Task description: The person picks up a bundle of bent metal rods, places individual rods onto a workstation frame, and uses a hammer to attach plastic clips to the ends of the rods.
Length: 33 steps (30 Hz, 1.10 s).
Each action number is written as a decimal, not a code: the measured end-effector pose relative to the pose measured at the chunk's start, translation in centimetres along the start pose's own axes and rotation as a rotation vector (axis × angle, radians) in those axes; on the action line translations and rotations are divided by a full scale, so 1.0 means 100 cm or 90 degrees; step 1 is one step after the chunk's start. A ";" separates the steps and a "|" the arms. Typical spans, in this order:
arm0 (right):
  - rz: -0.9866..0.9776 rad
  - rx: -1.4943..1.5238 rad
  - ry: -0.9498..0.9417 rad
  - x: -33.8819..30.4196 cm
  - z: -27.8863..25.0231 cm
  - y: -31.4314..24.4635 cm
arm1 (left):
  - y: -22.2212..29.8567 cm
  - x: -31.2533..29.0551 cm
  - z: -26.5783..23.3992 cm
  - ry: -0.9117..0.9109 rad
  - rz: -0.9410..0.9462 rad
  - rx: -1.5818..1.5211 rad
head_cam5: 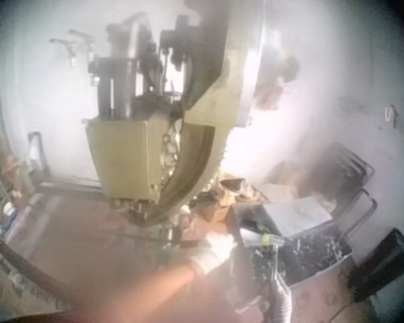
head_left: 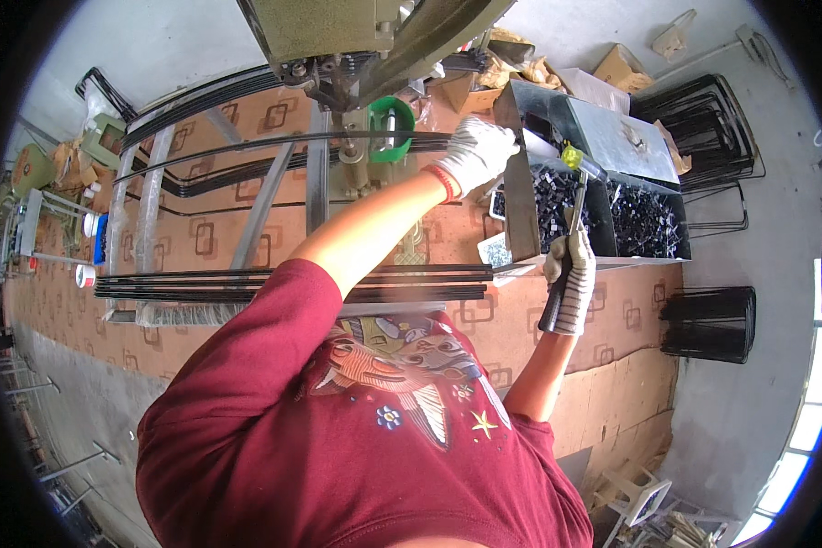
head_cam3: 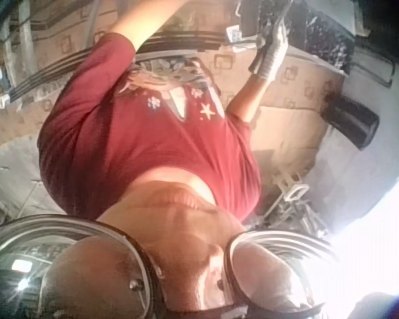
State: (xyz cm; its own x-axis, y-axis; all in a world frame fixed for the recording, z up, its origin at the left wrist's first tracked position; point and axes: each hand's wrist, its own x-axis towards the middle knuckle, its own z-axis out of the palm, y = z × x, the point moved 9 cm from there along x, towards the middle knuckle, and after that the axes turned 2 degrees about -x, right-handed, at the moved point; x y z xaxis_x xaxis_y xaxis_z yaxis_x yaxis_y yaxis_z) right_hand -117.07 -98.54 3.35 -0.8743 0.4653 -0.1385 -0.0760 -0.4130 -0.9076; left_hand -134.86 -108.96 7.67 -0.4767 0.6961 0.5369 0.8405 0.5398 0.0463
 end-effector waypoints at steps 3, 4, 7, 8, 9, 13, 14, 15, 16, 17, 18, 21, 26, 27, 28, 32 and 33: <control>-0.004 -0.006 -0.027 -0.001 -0.001 -0.001 | 0.000 0.000 0.003 0.015 -0.007 0.005; 0.002 -0.017 -0.029 -0.002 0.000 -0.001 | -0.001 0.000 0.004 0.007 -0.012 0.008; 0.017 -0.035 -0.046 -0.004 0.006 0.002 | -0.001 0.001 0.003 -0.010 -0.043 0.035; 0.020 -0.032 -0.059 -0.002 0.007 0.004 | -0.002 0.001 0.002 -0.014 -0.057 0.046; 0.023 -0.029 -0.073 -0.001 0.009 0.006 | -0.001 0.001 0.002 -0.028 -0.056 0.034; -0.039 0.043 0.021 0.005 -0.002 0.003 | -0.003 -0.002 -0.014 -0.038 -0.036 -0.046; -0.035 0.043 0.020 0.007 -0.002 0.006 | -0.005 -0.004 -0.019 -0.028 -0.025 -0.075; -0.007 0.025 0.012 0.004 -0.001 0.011 | -0.009 -0.009 -0.027 0.019 -0.012 -0.063; -0.010 0.025 -0.002 0.002 0.003 0.013 | -0.014 -0.017 -0.033 0.065 0.001 -0.051; -0.009 0.023 -0.014 -0.001 0.006 0.015 | -0.018 -0.027 -0.037 0.109 0.012 -0.041; -0.025 0.018 0.005 -0.001 0.004 0.013 | -0.022 -0.030 -0.025 0.038 0.014 0.043; -0.057 -0.077 0.039 0.000 0.009 0.006 | -0.032 -0.035 -0.006 0.004 0.015 0.118; 0.050 -0.052 -0.082 -0.001 0.026 0.014 | -0.035 -0.036 -0.004 0.035 0.001 0.077; 0.027 -0.025 -0.076 0.004 0.018 0.012 | -0.033 -0.035 -0.005 0.013 -0.014 0.081; 0.029 -0.009 -0.006 0.007 0.002 0.010 | -0.033 -0.034 -0.007 -0.008 -0.029 0.084; 0.000 -0.171 -0.002 0.009 0.010 0.010 | -0.034 -0.035 -0.004 -0.013 -0.022 0.077; 0.077 -0.120 -0.055 -0.001 0.040 0.020 | -0.035 -0.037 -0.005 -0.006 -0.017 0.066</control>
State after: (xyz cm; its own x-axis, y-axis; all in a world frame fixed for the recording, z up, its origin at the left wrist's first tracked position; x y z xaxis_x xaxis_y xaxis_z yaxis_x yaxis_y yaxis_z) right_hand -119.01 -102.53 3.14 -0.9102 0.3484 -0.2240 0.1161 -0.3046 -0.9454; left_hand -135.91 -113.66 5.95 -0.5012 0.6847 0.5291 0.7966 0.6040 -0.0270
